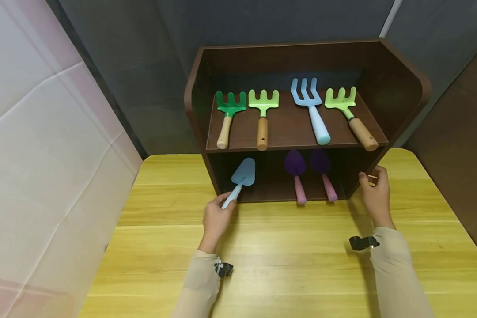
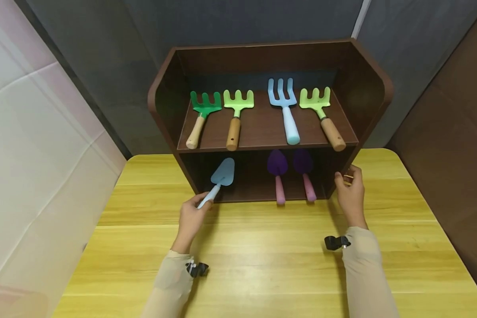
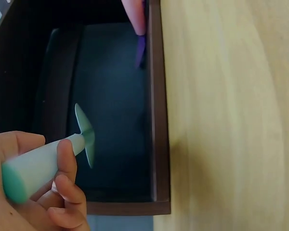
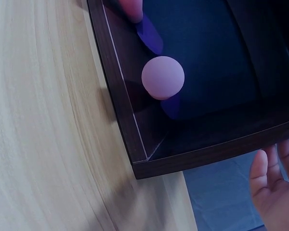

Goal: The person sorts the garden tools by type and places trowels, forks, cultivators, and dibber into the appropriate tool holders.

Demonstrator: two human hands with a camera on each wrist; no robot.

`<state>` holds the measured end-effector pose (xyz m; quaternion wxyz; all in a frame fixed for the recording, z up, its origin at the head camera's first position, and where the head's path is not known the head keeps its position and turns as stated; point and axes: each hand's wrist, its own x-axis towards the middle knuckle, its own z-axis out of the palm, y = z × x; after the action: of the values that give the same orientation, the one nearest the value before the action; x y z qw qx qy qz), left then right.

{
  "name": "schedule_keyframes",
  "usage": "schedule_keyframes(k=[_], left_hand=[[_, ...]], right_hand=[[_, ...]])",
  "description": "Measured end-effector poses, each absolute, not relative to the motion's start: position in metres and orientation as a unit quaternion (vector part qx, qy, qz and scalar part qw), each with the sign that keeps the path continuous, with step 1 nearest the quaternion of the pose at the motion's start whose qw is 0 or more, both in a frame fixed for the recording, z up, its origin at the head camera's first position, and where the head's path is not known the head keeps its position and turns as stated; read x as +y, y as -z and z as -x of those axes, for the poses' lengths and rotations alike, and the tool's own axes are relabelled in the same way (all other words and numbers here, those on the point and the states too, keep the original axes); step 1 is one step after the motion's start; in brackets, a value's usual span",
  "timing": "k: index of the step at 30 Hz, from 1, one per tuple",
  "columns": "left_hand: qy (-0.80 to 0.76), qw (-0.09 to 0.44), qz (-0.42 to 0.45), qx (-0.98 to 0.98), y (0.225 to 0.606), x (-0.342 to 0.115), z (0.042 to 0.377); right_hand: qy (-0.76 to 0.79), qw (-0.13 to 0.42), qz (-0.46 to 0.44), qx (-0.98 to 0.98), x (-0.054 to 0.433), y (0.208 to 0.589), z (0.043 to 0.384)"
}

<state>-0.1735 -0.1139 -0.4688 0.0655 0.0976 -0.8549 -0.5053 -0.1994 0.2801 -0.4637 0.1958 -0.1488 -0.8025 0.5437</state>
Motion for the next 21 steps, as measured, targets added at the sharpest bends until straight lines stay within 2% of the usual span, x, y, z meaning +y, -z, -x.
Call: schedule_keyframes(k=[21], left_hand=[[0.435, 0.066, -0.131, -0.889, 0.488, -0.109, 0.192]], right_hand=[[-0.536, 0.191, 0.145, -0.809, 0.282, 0.466, 0.2]])
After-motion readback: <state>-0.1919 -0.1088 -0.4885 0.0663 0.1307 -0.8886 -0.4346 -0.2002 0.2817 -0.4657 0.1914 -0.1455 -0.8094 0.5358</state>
